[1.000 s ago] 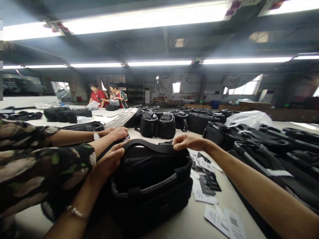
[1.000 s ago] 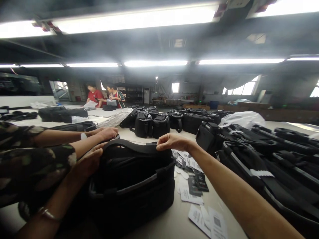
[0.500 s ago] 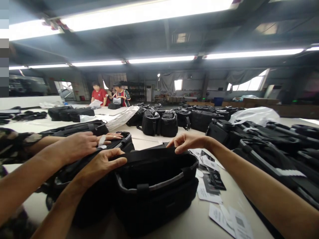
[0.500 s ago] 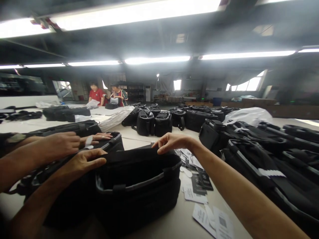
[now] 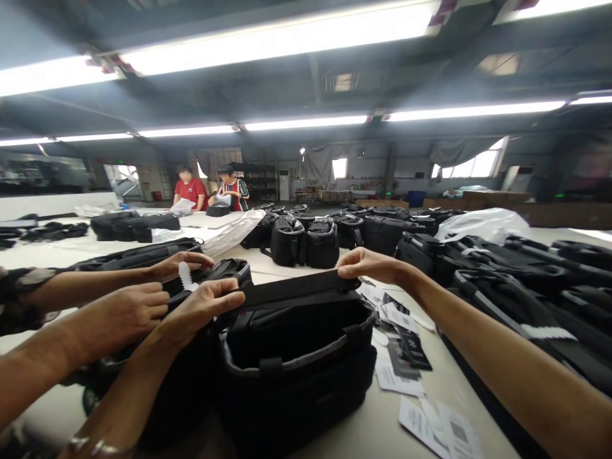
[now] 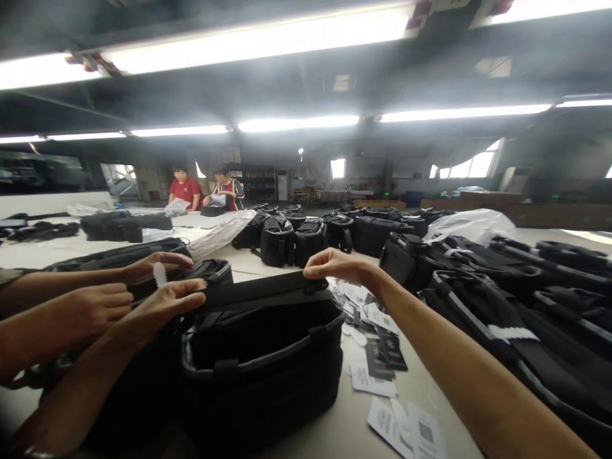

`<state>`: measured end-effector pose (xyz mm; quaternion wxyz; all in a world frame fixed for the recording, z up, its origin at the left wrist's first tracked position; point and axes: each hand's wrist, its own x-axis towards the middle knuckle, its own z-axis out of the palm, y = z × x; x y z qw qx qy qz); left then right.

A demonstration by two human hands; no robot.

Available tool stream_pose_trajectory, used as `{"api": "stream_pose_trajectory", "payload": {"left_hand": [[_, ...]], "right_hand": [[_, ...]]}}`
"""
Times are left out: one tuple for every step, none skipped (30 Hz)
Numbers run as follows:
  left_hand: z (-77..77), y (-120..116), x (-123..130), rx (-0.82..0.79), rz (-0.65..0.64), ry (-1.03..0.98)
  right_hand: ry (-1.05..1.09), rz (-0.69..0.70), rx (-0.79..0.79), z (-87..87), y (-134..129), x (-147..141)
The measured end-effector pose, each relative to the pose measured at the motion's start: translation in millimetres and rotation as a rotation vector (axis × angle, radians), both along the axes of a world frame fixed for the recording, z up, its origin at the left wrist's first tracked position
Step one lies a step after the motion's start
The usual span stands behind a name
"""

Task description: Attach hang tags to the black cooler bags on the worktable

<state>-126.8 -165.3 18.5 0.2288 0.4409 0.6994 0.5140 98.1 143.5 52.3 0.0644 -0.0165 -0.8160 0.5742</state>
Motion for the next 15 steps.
{"api": "stream_pose_trajectory", "payload": {"left_hand": [[-3.3,-2.9,-1.2,-0.019,-0.02,0.01],[-6.5,-5.7,-2.1,-0.03,-0.034,0.018],[-9.5,-8.0,-2.6,-0.034,-0.043,0.024],[-12.1,-9.9,-2.7,-0.03,-0.041,0.024],[-14.2,-11.1,-2.4,-0.017,-0.027,0.013],[-15.9,-11.7,-1.8,0.0,-0.006,-0.01],[-17.2,-11.8,-1.0,0.022,0.02,-0.045],[-18.3,-11.5,0.0,0.043,0.041,-0.088],[-19.3,-10.9,0.9,0.066,0.058,-0.13],[-20.4,-10.1,1.8,0.09,0.072,-0.168],[-21.7,-9.3,2.5,0.113,0.083,-0.199],[-23.1,-8.5,3.2,0.135,0.095,-0.222],[-24.9,-7.6,3.7,0.161,0.11,-0.238],[-26.7,-6.6,4.2,0.192,0.123,-0.242],[-28.6,-5.4,4.8,0.227,0.137,-0.241]], "right_hand": [[-0.044,-0.011,0.092,-4.3,4.5,-3.7],[-0.066,-0.026,0.16,-8.8,8.2,-7.8],[-0.073,-0.041,0.202,-12.8,10.7,-11.9],[-0.077,-0.053,0.227,-16.2,11.8,-15.5],[-0.09,-0.058,0.248,-18.6,11.6,-18.5],[-0.102,-0.059,0.265,-19.9,10.0,-20.5],[-0.105,-0.058,0.273,-20.0,7.3,-21.4],[-0.092,-0.053,0.266,-19.1,4.0,-21.4],[-0.065,-0.043,0.242,-17.4,0.2,-20.6],[-0.031,-0.029,0.206,-15.3,-3.6,-19.2],[-0.005,-0.008,0.167,-13.3,-7.1,-17.8],[0.001,0.015,0.137,-11.6,-10.2,-16.4],[-0.014,0.039,0.123,-10.7,-12.9,-15.6],[-0.041,0.059,0.128,-10.9,-15.1,-15.3],[-0.07,0.07,0.155,-12.1,-17.0,-15.7]]}}
